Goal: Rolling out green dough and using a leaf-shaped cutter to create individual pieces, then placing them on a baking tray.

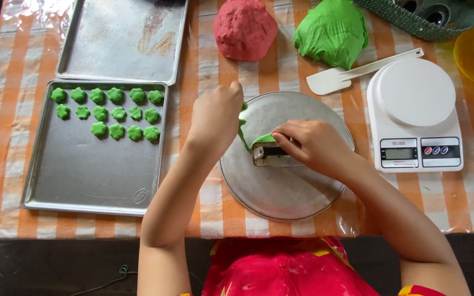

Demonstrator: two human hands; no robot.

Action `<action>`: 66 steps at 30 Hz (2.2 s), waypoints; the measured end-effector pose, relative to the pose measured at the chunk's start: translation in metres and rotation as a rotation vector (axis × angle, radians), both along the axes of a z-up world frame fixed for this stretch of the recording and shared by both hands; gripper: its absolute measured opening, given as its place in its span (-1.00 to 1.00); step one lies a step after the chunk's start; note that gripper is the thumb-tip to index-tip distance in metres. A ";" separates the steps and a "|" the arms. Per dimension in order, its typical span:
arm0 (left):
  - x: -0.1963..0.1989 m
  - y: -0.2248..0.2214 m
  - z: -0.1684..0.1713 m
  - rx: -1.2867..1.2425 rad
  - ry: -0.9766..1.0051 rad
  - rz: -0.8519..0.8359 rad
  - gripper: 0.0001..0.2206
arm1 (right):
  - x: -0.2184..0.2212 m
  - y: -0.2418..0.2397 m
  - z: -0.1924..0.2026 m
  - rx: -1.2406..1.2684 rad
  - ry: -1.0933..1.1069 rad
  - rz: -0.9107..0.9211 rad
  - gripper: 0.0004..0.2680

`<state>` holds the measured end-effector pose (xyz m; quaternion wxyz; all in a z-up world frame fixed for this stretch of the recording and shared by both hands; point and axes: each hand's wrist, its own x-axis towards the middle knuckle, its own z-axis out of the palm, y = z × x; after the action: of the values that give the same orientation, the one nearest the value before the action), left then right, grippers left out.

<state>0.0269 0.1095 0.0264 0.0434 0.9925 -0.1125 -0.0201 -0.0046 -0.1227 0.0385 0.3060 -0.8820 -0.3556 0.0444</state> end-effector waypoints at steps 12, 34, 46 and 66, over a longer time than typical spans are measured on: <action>-0.008 -0.031 0.057 -1.095 -0.053 -0.312 -0.74 | 0.007 -0.002 -0.002 0.066 0.267 -0.042 -0.79; -0.028 -0.097 -0.020 -0.324 -0.429 -0.223 -0.56 | 0.036 -0.032 -0.039 0.337 0.478 -0.203 -0.79; -0.023 -0.094 -0.024 -0.292 -0.340 -0.231 -0.62 | 0.026 -0.108 0.025 0.482 0.125 -0.464 -0.92; -0.021 -0.092 -0.020 -0.372 -0.243 -0.241 -0.56 | 0.035 -0.190 0.072 -0.028 -0.430 -0.322 -0.95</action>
<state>0.0059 0.0178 0.0069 0.2088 0.9419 -0.2364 0.1152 0.0302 -0.3122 0.1105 0.2145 -0.9205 -0.2668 -0.1882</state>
